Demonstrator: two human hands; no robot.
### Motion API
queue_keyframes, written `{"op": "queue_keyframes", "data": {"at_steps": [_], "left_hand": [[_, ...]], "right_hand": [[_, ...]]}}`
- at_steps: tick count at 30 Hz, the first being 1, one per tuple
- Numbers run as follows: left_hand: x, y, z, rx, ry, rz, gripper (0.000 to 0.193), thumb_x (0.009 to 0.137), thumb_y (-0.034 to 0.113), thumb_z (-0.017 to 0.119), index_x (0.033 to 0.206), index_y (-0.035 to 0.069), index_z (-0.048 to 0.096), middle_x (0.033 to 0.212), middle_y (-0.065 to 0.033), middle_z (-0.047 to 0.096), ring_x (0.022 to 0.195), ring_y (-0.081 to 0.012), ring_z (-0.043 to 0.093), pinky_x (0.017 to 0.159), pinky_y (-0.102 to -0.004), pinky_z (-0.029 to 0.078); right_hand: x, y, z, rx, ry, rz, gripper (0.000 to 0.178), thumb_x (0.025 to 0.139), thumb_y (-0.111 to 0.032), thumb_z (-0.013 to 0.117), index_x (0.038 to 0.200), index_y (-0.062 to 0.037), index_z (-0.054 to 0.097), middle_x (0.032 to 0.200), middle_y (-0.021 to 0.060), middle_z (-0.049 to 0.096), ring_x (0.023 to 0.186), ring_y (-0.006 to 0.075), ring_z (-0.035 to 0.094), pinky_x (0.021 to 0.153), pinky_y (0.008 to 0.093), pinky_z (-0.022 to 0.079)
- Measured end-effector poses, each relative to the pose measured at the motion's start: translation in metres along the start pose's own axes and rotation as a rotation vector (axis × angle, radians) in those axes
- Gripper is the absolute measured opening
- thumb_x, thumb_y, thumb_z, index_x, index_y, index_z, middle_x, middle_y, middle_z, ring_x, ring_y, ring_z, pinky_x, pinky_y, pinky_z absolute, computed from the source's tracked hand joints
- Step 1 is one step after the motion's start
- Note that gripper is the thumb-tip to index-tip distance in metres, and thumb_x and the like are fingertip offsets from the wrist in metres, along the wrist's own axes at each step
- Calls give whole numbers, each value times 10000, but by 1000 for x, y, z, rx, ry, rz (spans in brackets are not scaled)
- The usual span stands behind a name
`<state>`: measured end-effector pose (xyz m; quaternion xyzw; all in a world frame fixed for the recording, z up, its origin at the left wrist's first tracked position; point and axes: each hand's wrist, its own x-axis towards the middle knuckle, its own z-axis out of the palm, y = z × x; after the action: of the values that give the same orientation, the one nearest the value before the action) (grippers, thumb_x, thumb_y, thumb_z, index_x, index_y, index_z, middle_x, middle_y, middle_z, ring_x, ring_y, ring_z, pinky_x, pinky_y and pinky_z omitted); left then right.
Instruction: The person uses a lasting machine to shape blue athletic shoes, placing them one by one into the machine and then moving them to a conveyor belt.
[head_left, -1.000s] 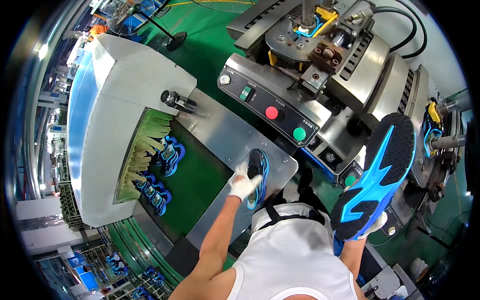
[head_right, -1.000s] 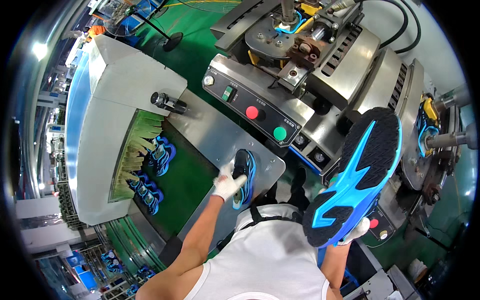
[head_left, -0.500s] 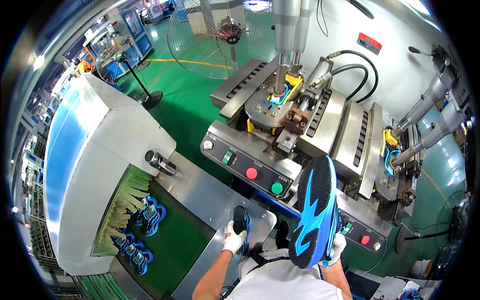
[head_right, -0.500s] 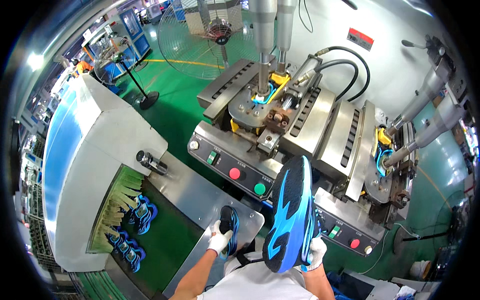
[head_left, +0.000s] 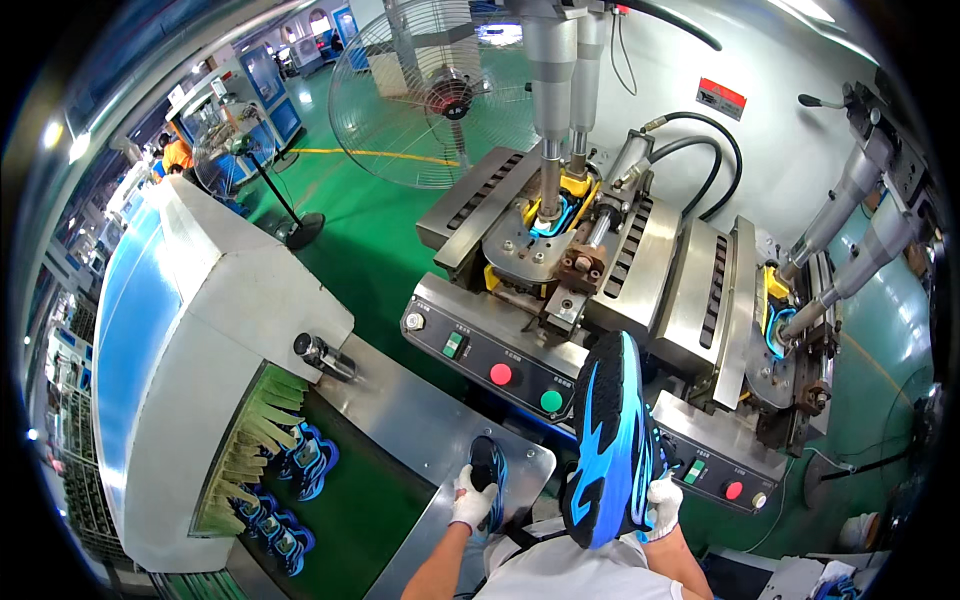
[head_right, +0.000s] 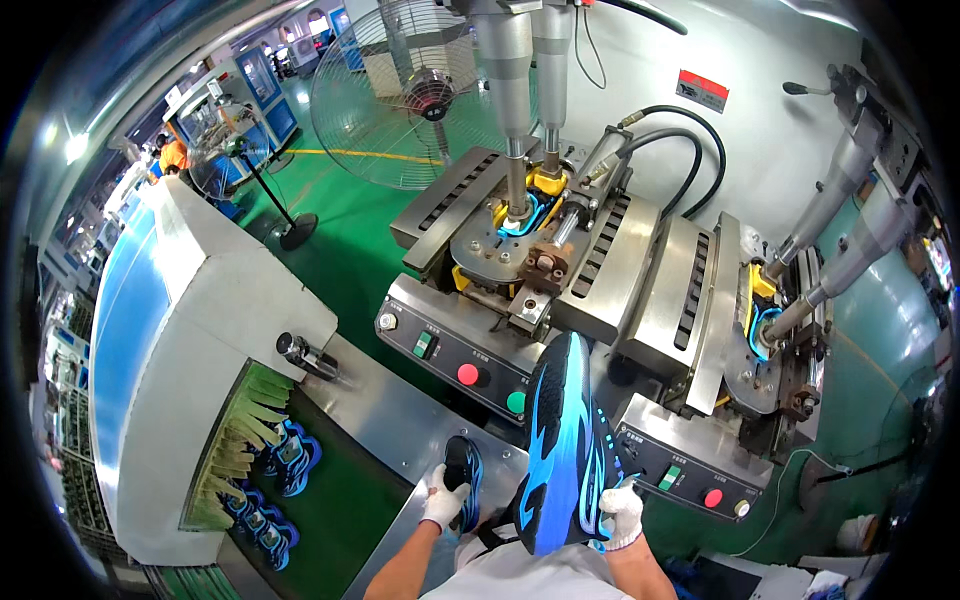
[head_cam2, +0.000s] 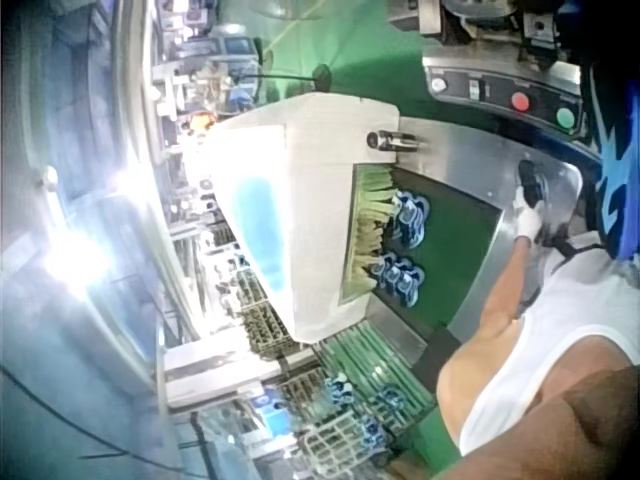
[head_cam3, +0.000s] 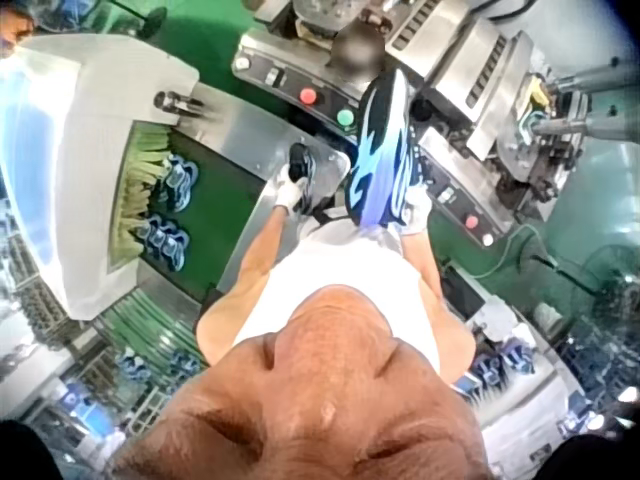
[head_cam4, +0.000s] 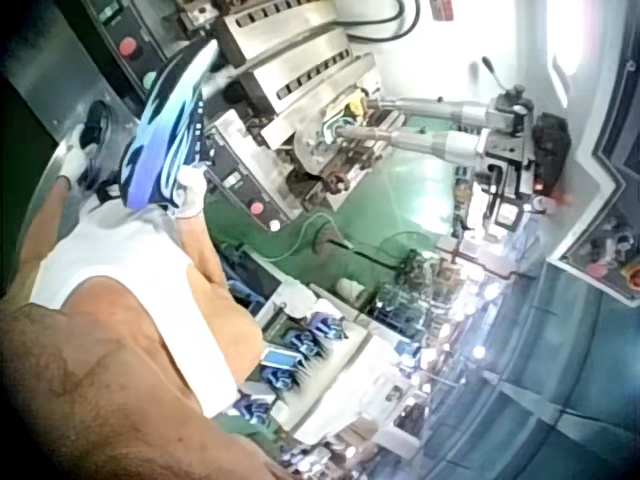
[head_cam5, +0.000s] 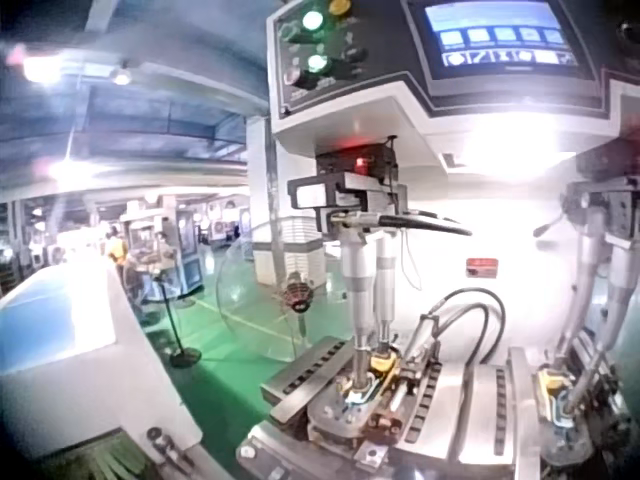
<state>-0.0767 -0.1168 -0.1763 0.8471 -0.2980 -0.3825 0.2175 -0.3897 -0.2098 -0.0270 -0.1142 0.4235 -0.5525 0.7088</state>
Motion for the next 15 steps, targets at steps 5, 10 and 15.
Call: {"op": "queue_keyframes", "data": {"at_steps": [5,10,15], "left_hand": [[-4,13,-13,87,159,337,784,826,311,785,1464,16,437,1402,-271,507,1319,-436,484,1116,-479,409],[-6,122,-83,-245,275,729,497,920,20,671,1391,-33,526,1358,-210,579,1203,-306,636,994,-375,551],[20,238,-145,-181,289,1064,377,921,5,671,1294,-25,624,1260,-191,668,1144,-285,673,969,-363,556]], "right_hand": [[-6,-13,4,136,-288,225,416,787,29,562,1191,129,561,825,172,705,447,169,592,366,249,464],[-25,-45,48,143,-224,236,383,766,30,533,1120,152,614,904,226,725,365,141,514,290,221,377],[8,-22,-5,-65,-304,14,130,779,-5,592,855,61,674,826,163,713,601,189,637,633,343,564]]}}
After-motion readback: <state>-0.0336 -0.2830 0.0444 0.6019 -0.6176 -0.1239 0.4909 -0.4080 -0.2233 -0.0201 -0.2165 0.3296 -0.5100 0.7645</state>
